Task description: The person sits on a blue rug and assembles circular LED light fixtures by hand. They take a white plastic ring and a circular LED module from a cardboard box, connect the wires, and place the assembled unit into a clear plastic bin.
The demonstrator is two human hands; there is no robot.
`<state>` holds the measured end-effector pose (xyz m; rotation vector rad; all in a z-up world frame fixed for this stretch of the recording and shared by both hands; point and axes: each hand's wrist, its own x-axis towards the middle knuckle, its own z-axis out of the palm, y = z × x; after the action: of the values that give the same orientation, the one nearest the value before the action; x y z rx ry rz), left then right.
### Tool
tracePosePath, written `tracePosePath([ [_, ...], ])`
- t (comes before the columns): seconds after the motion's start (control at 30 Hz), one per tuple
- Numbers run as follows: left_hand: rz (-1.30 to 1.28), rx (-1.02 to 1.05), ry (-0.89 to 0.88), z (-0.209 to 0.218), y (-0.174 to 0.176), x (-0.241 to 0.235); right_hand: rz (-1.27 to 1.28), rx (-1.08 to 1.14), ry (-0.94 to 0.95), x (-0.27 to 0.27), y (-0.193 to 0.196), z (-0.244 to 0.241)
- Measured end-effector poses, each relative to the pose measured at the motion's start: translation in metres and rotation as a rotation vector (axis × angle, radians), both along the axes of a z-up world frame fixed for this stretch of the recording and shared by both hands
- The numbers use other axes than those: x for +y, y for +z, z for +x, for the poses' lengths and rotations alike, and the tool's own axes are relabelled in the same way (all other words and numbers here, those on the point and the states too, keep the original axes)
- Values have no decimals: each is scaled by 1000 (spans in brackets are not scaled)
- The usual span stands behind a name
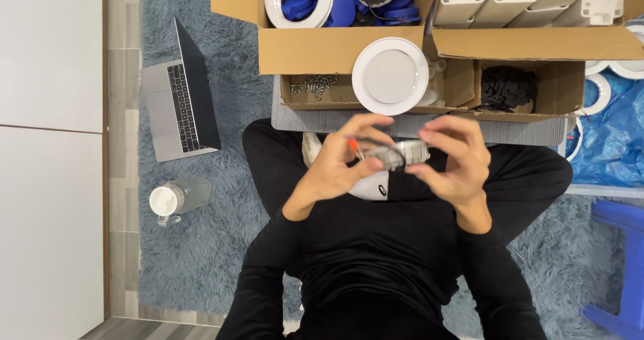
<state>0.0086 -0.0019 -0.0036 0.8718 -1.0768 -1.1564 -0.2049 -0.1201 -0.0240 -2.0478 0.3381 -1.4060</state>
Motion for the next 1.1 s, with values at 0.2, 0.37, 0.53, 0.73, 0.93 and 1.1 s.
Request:
tracePosePath([
  [0.2,13,-180,150,7,29,-6,232,40,44,-20,12,12],
  [0.37,-31,-204,206,17,13,-23,332,63,66,-28,16,14],
  [0.53,-117,-350,286,25,21,-40,478,113,119,-39,22,19],
  [0.73,-156,-457,280,42,23,-58,494,170,116,-49,35,30],
  [0.93,-61,-791,276,56,37,-69,580,350,-76,-49,53,40],
  [1.1,-79,-845,321,58,23,-76,529,458,-273,-47,50,45],
])
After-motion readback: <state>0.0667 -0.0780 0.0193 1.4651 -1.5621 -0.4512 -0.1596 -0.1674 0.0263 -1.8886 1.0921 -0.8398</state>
